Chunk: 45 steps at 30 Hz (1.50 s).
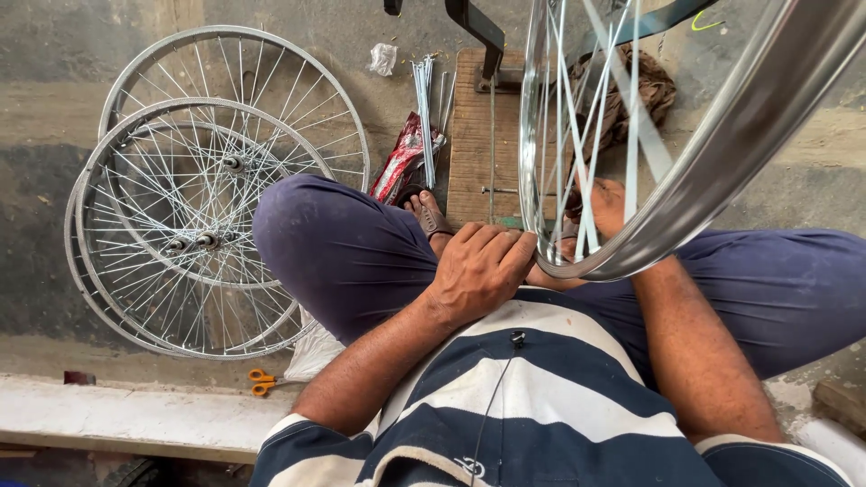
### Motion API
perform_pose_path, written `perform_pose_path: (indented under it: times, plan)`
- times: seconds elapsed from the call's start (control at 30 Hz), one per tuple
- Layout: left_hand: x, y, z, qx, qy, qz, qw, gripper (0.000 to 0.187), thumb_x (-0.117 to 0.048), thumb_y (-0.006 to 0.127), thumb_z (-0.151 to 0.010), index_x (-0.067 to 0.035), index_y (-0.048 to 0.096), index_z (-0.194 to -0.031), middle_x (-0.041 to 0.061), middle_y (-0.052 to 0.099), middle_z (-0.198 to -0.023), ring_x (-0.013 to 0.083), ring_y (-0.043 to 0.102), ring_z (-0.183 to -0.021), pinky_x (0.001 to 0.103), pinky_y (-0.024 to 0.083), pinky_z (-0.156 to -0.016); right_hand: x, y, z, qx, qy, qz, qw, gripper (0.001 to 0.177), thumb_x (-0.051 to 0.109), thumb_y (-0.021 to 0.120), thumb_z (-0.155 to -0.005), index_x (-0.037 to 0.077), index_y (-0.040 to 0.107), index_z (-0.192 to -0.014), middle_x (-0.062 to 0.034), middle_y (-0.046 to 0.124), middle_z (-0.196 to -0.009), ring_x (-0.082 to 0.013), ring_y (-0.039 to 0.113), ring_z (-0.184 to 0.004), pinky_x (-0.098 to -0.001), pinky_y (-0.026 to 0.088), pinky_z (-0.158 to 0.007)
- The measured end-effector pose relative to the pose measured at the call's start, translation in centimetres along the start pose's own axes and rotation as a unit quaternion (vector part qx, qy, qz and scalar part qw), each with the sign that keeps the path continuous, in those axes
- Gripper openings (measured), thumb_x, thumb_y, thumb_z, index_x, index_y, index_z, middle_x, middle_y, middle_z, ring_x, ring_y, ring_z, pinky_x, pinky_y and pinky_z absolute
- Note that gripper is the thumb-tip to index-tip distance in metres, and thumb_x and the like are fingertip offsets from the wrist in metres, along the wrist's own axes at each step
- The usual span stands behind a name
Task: The person sits on the floor and uses a spoke wrench to tighten the nipples on a bicycle wheel mounted on a stand. The person rotates the wheel periodically to access different spokes and continues tightening them by hand.
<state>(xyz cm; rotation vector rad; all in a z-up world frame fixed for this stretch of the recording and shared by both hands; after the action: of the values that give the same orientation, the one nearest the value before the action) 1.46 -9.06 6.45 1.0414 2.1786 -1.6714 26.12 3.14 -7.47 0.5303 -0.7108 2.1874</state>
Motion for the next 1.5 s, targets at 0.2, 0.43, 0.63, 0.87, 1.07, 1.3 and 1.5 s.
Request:
perform_pose_path:
  times: [0.2,0.43,0.63,0.87,1.07,1.3,1.5]
  plan:
    - [-0.2,-0.3,-0.2,0.004,-0.005,-0.005,1.000,0.029,-0.010,0.069,-0.092,0.000,0.063,-0.118,0.012,0.071,-0.101,0.0255,0.071,-0.096,0.040,0.053,-0.084,1.0,0.2,0.6,-0.008,-0.020,-0.038,0.999,0.064,0.063,0.051,-0.102,0.002,0.073,-0.100,-0.0093,0.068,-0.085,-0.0195,0.065,-0.081,-0.0355,0.055,-0.073]
    - [1.1,-2.0,-1.6,0.067,-0.049,0.105,0.991,0.035,-0.020,0.071,-0.085,-0.008,0.067,-0.116,0.013,0.073,-0.101,0.0333,0.071,-0.095,0.044,0.051,-0.083,3.1,-1.4,1.6,-0.003,-0.240,-0.069,0.968,0.027,0.022,0.067,-0.101,-0.001,0.068,-0.115,-0.0111,0.070,-0.090,-0.0167,0.067,-0.078,-0.0295,0.055,-0.069]
    - [8.6,1.6,-5.3,0.024,-0.282,0.256,0.924,0.041,-0.035,0.061,-0.100,-0.010,0.064,-0.132,0.015,0.073,-0.126,0.0337,0.072,-0.111,0.044,0.055,-0.096,6.0,-1.5,2.0,0.057,-0.254,-0.042,0.965,0.041,0.005,0.069,-0.090,0.001,0.059,-0.129,-0.0088,0.073,-0.097,-0.0158,0.072,-0.083,-0.0301,0.059,-0.072]
    - [13.0,9.7,-7.1,0.076,-0.258,0.287,0.919,0.074,-0.040,0.077,-0.087,-0.003,0.052,-0.146,0.023,0.062,-0.140,0.0364,0.061,-0.129,0.045,0.049,-0.107,7.8,0.5,-0.1,0.012,-0.302,0.079,0.950,0.043,0.005,0.071,-0.090,0.004,0.062,-0.133,-0.0090,0.074,-0.103,-0.0156,0.068,-0.084,-0.0292,0.059,-0.070]
    - [12.2,8.3,-6.7,0.107,-0.307,0.338,0.883,0.073,-0.038,0.075,-0.090,-0.004,0.047,-0.148,0.020,0.064,-0.138,0.0302,0.064,-0.127,0.041,0.051,-0.106,4.2,0.7,-3.3,0.074,-0.296,0.006,0.952,0.046,0.004,0.072,-0.091,0.006,0.065,-0.137,-0.0092,0.074,-0.108,-0.0154,0.066,-0.085,-0.0285,0.058,-0.068]
    - [8.9,3.7,-7.4,0.168,-0.359,0.394,0.829,0.083,-0.044,0.073,-0.088,-0.005,0.039,-0.154,0.019,0.061,-0.141,0.0295,0.063,-0.129,0.042,0.052,-0.109,0.6,-0.9,-3.3,0.219,-0.152,-0.197,0.943,0.071,-0.002,0.075,-0.078,0.013,0.057,-0.145,-0.0053,0.072,-0.115,-0.0130,0.071,-0.094,-0.0334,0.063,-0.062]
    - [7.9,2.6,-7.5,0.166,-0.356,0.424,0.816,0.085,-0.045,0.073,-0.087,-0.003,0.039,-0.153,0.021,0.061,-0.141,0.0303,0.062,-0.130,0.042,0.054,-0.108,1.8,0.5,-0.9,0.238,-0.162,-0.287,0.914,0.070,-0.003,0.078,-0.079,0.007,0.052,-0.143,-0.0166,0.074,-0.110,-0.0213,0.077,-0.092,-0.0341,0.067,-0.070]
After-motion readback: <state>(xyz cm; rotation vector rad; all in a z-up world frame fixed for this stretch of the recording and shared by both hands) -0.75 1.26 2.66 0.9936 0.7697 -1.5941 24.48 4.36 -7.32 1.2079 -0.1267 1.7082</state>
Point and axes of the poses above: each hand's wrist, its own z-axis away from the middle knuckle, its own y-axis out of the palm, x = y × z, the point moved 1 cm from there along -z, towards the middle knuckle
